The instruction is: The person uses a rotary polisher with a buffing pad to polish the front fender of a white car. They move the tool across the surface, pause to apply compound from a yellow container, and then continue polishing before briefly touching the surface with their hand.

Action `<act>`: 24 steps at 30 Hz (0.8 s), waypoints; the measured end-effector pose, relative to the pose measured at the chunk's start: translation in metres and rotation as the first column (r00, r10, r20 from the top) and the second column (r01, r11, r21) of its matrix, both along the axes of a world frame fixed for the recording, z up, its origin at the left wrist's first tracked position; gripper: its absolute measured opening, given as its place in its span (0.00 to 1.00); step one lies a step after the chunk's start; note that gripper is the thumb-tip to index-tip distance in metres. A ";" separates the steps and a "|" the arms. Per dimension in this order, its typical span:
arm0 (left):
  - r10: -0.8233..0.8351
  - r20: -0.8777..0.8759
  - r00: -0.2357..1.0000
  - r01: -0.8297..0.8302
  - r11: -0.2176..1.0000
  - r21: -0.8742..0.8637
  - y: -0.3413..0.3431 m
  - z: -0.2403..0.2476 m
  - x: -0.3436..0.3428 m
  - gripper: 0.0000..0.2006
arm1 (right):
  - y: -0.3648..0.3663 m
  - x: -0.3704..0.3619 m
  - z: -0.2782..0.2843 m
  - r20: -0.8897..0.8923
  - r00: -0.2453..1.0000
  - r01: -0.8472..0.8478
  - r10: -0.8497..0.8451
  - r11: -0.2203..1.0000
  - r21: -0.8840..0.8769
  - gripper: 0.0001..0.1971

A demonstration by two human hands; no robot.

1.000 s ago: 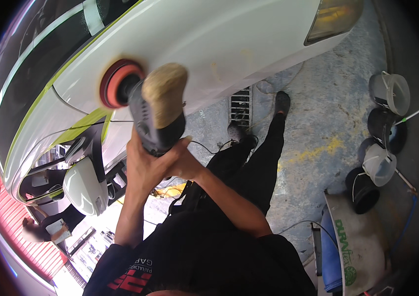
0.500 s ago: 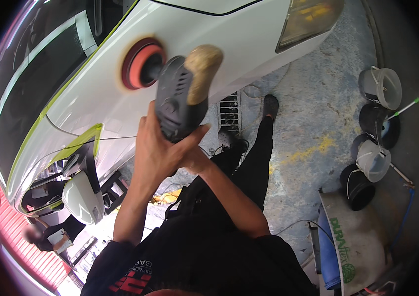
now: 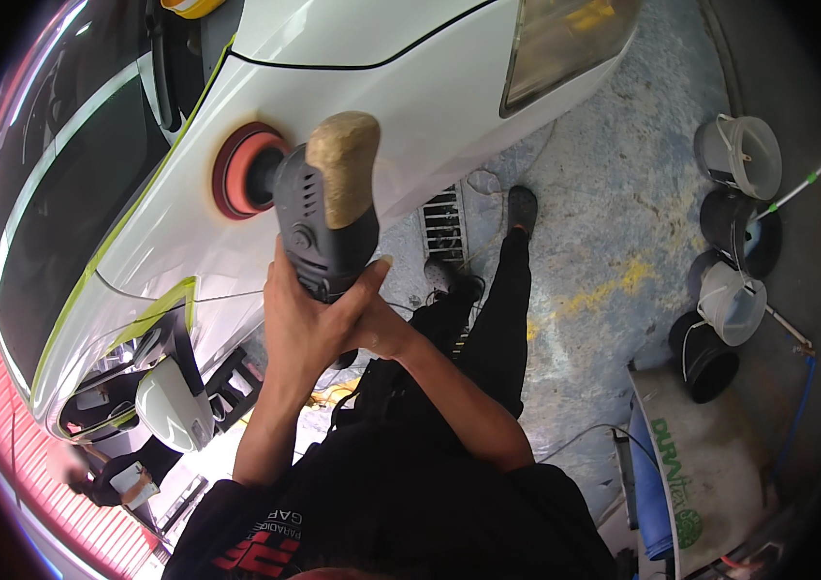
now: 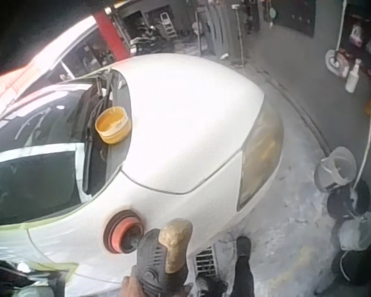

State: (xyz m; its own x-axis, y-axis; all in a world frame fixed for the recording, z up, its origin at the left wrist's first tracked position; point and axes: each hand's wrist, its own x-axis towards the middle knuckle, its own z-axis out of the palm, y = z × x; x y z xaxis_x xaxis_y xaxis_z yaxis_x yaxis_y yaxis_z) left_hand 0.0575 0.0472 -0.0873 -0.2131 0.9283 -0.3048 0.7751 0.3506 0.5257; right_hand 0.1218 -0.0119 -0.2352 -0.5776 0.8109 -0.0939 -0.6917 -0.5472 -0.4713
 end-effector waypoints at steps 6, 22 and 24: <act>-0.082 0.066 0.994 0.084 0.996 -0.027 0.032 -0.007 0.045 0.42 | 0.019 0.058 -0.006 0.022 0.997 0.081 -0.079 0.989 -0.124 0.52; 0.209 0.689 0.694 -0.215 0.973 -0.078 0.042 -0.032 0.112 0.40 | 0.069 0.177 0.060 0.662 0.744 -0.043 0.086 0.996 -0.082 0.47; 0.235 0.693 0.682 -0.250 0.965 -0.081 0.037 -0.031 0.112 0.40 | 0.070 0.181 0.063 0.644 0.752 -0.080 0.141 0.989 -0.123 0.47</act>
